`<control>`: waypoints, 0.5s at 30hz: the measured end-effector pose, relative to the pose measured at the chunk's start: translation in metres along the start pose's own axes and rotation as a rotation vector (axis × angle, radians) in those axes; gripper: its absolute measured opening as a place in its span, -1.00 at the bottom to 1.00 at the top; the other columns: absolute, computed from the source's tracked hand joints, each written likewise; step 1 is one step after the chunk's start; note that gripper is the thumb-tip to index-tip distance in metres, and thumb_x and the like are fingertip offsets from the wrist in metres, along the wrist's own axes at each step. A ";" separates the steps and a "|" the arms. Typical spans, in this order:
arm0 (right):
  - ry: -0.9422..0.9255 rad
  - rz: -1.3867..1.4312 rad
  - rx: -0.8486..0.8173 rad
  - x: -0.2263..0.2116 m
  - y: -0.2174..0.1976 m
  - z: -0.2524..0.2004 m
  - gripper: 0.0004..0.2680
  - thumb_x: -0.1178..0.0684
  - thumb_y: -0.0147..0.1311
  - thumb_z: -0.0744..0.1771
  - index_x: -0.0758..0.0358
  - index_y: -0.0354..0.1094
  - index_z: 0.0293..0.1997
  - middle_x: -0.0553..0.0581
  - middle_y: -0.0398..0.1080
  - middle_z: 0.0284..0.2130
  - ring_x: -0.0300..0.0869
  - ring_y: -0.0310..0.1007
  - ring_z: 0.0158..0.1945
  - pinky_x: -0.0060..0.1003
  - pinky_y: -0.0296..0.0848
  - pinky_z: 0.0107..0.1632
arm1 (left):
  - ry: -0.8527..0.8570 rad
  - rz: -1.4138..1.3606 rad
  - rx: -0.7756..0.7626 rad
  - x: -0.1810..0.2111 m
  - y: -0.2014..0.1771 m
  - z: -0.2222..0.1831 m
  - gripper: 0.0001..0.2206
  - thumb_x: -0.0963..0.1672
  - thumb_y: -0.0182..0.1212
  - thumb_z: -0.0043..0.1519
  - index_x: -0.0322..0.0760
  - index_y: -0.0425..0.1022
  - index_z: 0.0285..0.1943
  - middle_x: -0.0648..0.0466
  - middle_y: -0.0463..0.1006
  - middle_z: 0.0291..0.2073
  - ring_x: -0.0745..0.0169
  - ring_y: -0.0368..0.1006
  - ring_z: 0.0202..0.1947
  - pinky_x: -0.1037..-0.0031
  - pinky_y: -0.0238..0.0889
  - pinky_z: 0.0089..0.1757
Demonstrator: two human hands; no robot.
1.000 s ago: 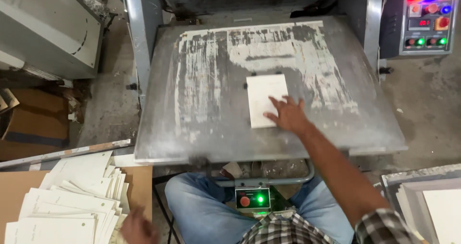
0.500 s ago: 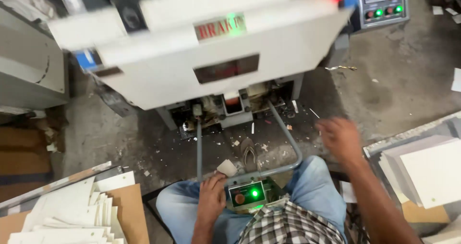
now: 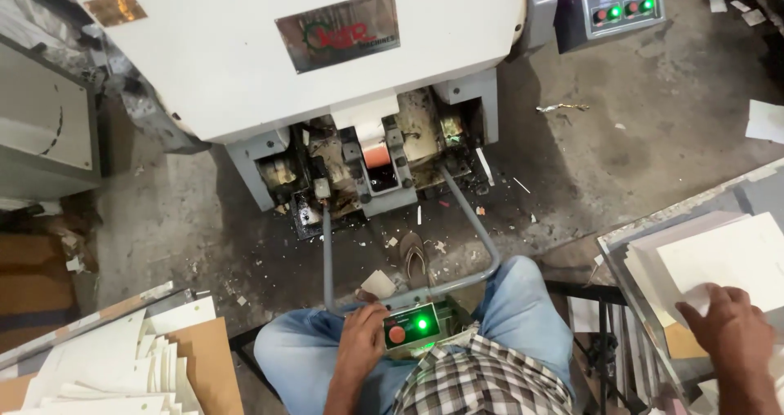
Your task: Manually feeding sheets of paper into a printing or die-cutting machine for processing.
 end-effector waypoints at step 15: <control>-0.033 0.544 -0.403 0.057 0.075 0.071 -0.34 -0.04 0.51 0.13 0.47 0.35 0.33 0.53 0.46 0.15 0.25 0.64 0.06 0.10 0.70 0.04 | 0.007 0.048 0.073 0.007 -0.023 -0.005 -0.75 -0.28 0.20 0.04 -0.31 0.56 -0.09 -0.01 0.57 -0.04 -0.12 0.45 0.03 0.14 0.26 -0.01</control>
Point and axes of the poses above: each hand's wrist, its own z-axis towards the middle knuckle, its own y-axis out of the palm, x = y × z, the point moved 7 cm from there along z, towards the middle knuckle
